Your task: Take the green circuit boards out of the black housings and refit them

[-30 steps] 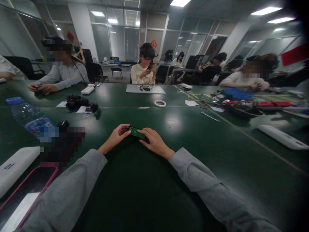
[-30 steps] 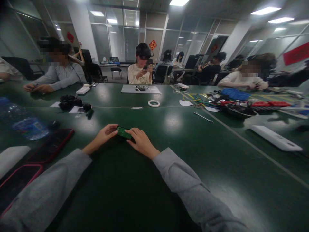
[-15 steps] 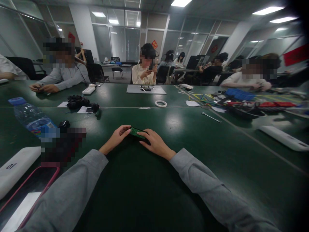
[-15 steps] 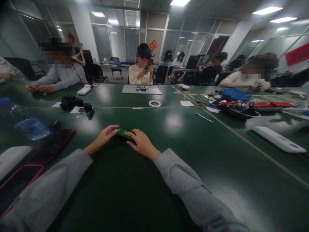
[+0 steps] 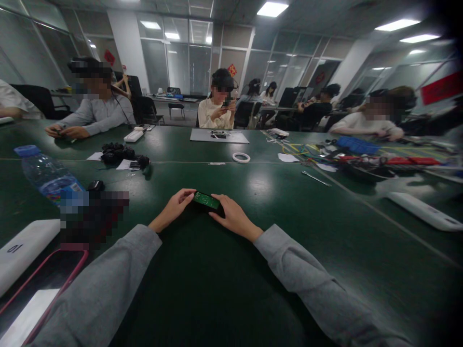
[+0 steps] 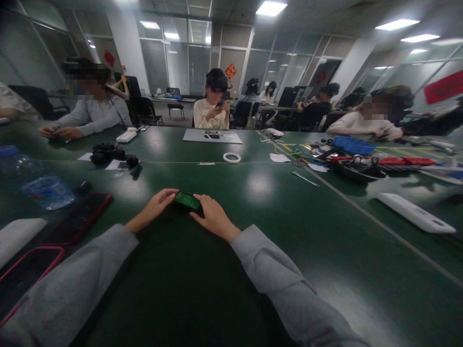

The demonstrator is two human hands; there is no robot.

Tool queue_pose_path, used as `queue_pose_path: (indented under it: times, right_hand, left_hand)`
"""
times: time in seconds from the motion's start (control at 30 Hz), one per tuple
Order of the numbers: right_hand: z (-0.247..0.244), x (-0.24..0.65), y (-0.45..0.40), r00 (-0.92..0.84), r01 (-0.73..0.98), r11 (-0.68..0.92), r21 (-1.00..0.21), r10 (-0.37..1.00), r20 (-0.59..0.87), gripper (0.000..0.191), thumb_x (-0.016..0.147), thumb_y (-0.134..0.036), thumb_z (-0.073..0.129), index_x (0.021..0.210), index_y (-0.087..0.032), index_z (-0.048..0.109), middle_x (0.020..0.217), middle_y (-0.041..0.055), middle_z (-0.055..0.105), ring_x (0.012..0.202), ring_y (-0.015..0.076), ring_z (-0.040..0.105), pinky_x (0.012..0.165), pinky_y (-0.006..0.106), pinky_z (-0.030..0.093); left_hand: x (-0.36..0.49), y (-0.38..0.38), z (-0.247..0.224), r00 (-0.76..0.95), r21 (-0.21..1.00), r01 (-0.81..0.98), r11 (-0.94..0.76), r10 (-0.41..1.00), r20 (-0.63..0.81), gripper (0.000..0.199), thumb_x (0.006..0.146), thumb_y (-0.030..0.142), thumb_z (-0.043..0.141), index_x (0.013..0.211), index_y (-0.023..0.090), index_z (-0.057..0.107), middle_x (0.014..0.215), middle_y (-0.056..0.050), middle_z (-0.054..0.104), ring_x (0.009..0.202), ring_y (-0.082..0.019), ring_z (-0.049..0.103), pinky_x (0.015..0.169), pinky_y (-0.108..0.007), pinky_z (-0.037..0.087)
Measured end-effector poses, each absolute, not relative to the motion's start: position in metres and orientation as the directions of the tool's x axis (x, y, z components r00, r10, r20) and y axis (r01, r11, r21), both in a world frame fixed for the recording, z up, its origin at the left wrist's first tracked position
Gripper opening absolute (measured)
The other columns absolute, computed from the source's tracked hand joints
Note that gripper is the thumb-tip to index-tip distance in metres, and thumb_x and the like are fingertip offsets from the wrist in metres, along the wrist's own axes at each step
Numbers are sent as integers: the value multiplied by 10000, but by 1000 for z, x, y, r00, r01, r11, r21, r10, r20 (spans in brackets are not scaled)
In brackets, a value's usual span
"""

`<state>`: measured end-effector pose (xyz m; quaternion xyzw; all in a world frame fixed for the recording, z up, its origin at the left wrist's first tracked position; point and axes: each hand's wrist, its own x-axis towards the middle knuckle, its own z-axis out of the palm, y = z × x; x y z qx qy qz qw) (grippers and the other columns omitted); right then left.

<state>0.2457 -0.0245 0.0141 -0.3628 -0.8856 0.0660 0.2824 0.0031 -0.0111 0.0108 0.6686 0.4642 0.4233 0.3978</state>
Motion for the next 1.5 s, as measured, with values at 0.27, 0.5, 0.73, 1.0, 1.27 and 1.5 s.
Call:
queue_pose_path:
  times: [0.27, 0.5, 0.73, 1.0, 1.27, 1.5]
  right_hand:
    - [-1, 258, -2, -258, 768, 508, -389, 802, 539, 483, 877, -289, 576, 1305, -139, 411, 1186, 157, 519, 1095, 306, 535, 925, 515, 475]
    - [-2, 259, -1, -274, 689, 551, -472, 800, 534, 487, 850, -282, 626, 1282, -162, 434, 1193, 130, 516, 1102, 272, 529, 957, 471, 463]
    - [8, 255, -11, -507, 519, 677, -521, 735, 450, 559, 858, -307, 639, 1354, -231, 394, 1242, 85, 515, 1152, 233, 505, 992, 434, 435]
    - [9, 258, -8, -533, 421, 669, -612, 728, 430, 541, 839, -293, 668, 1324, -259, 430, 1240, 58, 529, 1119, 223, 526, 972, 407, 440]
    - [11, 257, -11, -524, 459, 650, -606, 749, 406, 543, 838, -312, 667, 1322, -261, 428, 1247, 60, 532, 1108, 230, 537, 966, 428, 436]
    - [11, 256, -15, -482, 514, 627, -585, 776, 407, 540, 841, -309, 660, 1323, -252, 423, 1218, 68, 542, 1099, 235, 540, 954, 437, 447]
  left_hand:
    - [1, -12, 9, 211, 944, 253, -211, 964, 159, 412, 892, 437, 469, 1206, 181, 540, 1205, -109, 613, 1035, -195, 611, 939, -394, 466]
    - [0, -10, 8, 199, 947, 256, -196, 969, 146, 412, 884, 448, 483, 1200, 192, 547, 1206, -107, 616, 1031, -199, 614, 929, -403, 472]
    - [0, -5, 1, 205, 951, 205, -232, 960, 191, 396, 870, 436, 514, 1166, 181, 574, 1207, -99, 615, 1068, -203, 602, 962, -393, 460]
    - [1, -5, 2, 229, 941, 206, -267, 949, 219, 369, 861, 414, 534, 1140, 178, 588, 1167, -89, 631, 1090, -210, 592, 980, -403, 451]
    - [2, -15, 14, 226, 945, 223, -238, 956, 188, 375, 889, 408, 494, 1188, 192, 562, 1220, -93, 604, 1121, -208, 577, 981, -399, 452]
    - [0, -6, 1, 224, 953, 175, -248, 952, 206, 390, 865, 423, 532, 1164, 176, 571, 1185, -100, 622, 1058, -208, 606, 953, -408, 470]
